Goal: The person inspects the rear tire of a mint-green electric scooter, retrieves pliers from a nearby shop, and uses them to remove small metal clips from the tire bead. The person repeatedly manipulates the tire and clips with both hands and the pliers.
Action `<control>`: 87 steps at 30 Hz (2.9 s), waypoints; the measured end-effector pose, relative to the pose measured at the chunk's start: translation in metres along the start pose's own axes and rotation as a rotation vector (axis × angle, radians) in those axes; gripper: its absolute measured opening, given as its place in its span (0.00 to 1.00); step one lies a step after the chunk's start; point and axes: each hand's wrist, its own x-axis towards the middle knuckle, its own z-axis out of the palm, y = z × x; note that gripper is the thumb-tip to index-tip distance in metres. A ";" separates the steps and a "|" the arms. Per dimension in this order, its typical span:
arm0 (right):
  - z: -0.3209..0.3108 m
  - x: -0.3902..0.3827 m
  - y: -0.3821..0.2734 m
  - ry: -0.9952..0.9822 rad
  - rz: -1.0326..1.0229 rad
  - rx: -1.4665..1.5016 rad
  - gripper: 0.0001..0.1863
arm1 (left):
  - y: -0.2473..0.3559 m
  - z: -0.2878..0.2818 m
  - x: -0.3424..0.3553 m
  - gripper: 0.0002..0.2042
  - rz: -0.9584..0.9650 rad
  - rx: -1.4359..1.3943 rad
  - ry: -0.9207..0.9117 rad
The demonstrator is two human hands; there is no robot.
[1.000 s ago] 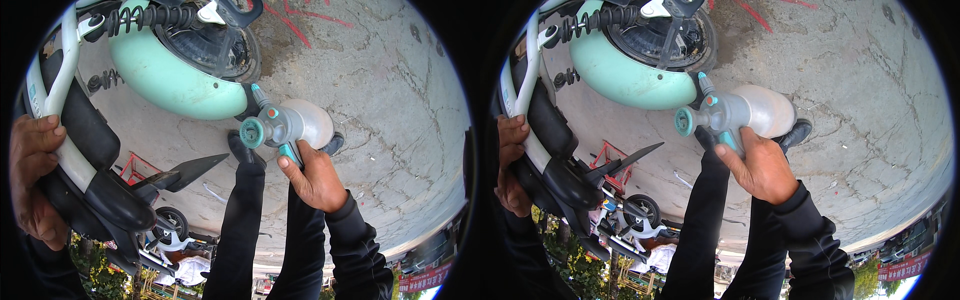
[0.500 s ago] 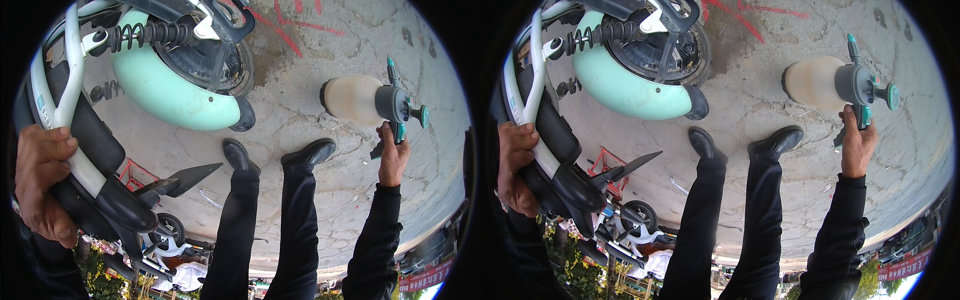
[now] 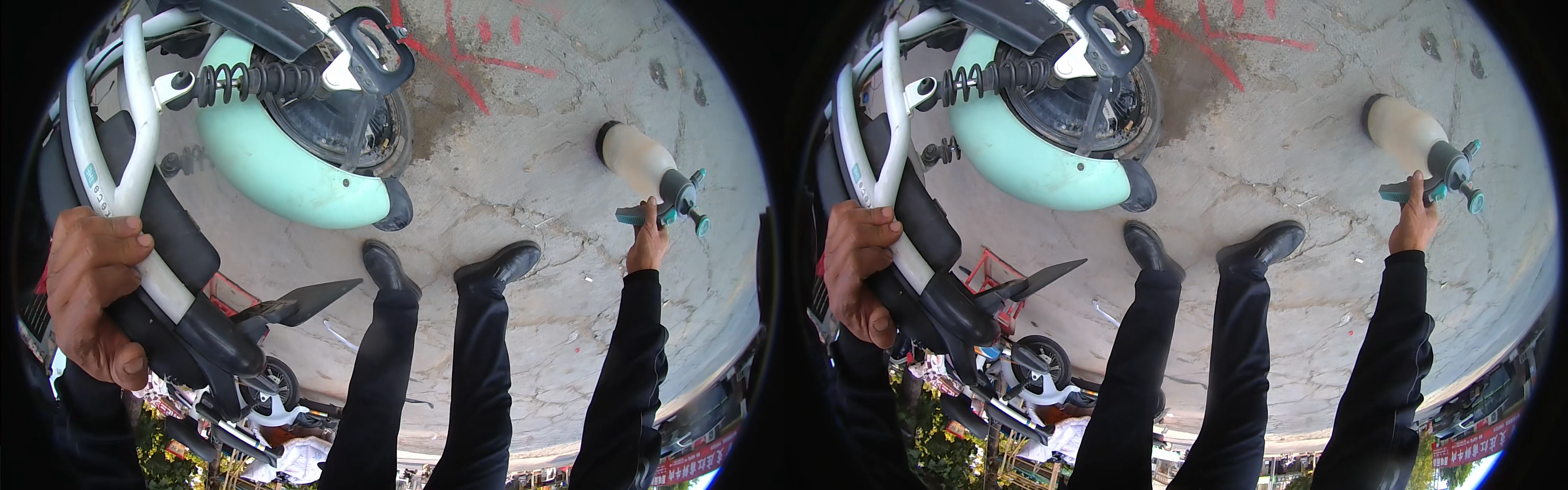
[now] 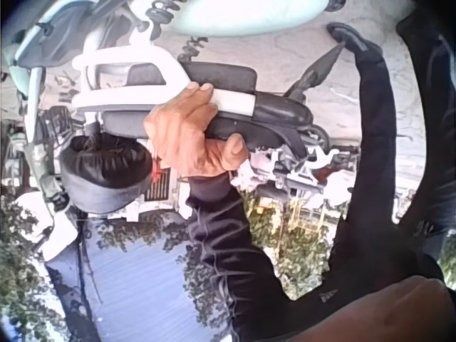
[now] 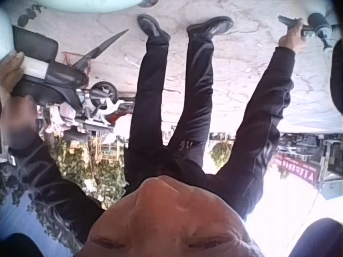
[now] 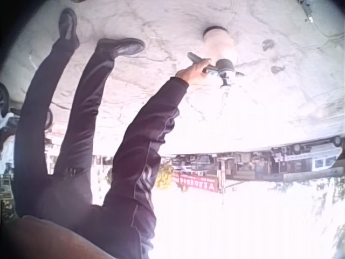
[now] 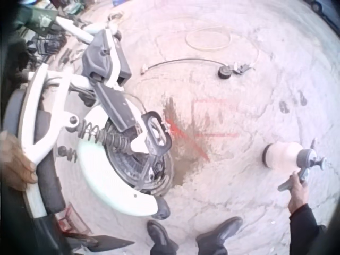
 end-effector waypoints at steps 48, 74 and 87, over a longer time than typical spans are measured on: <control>-0.016 -0.455 -0.237 -0.782 -0.705 -1.416 0.26 | 0.499 0.320 -0.550 0.18 -1.793 -0.798 0.589; 0.766 -1.030 -0.523 -1.398 -1.240 -0.654 0.21 | -0.159 -0.032 -0.803 0.17 -1.693 -0.939 0.665; 1.081 -0.965 -0.605 -1.115 -0.961 -1.056 0.29 | -0.398 -0.007 -0.906 0.15 -1.625 -1.082 0.853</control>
